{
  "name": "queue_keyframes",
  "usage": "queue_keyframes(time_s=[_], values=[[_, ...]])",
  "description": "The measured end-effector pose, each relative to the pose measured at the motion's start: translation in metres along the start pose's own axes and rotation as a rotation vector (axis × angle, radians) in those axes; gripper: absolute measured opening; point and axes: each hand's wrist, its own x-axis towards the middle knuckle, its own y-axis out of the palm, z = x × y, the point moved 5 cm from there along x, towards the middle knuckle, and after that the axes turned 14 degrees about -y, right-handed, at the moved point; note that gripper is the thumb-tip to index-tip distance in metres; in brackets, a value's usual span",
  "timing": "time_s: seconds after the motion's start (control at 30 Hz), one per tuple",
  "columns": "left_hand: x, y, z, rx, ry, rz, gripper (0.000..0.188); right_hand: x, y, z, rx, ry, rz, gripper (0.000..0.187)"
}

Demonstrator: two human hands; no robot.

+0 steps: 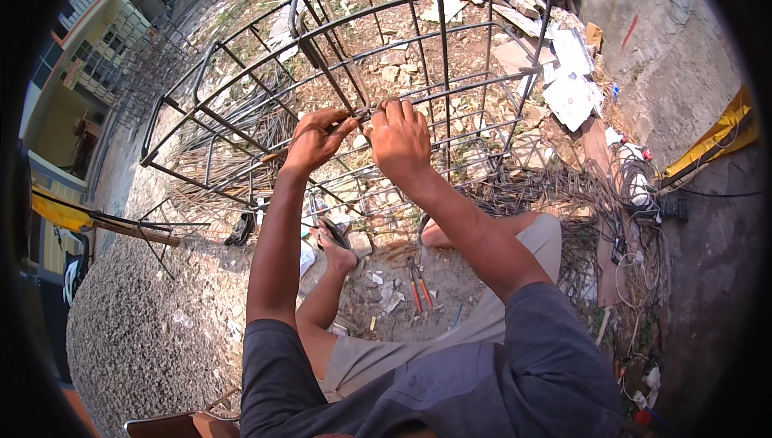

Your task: The person sits on the ground and assembles a metal cage frame by inserting metal rods into the structure and securing them with wire ties using pliers. The person repeatedly wraps wire around the joints and twists it to fasten the components together.

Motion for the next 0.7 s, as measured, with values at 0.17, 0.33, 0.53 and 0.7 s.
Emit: queue_keyframes(time_s=[0.17,0.33,0.53,0.7], values=[[-0.003,0.005,-0.004,0.073,-0.103,-0.054,0.04,-0.013,0.013,-0.004,-0.071,0.024,-0.177,0.014],[0.0,0.002,-0.009,0.054,-0.16,-0.002,0.045,-0.018,0.03,-0.007,-0.19,0.032,-0.282,0.019],[0.002,0.001,-0.006,0.046,-0.146,-0.007,0.048,-0.02,0.032,-0.003,-0.131,0.086,-0.31,0.015],[-0.001,0.002,-0.009,0.101,-0.181,-0.027,0.043,-0.021,0.002,-0.004,0.168,0.154,-0.213,0.03]])
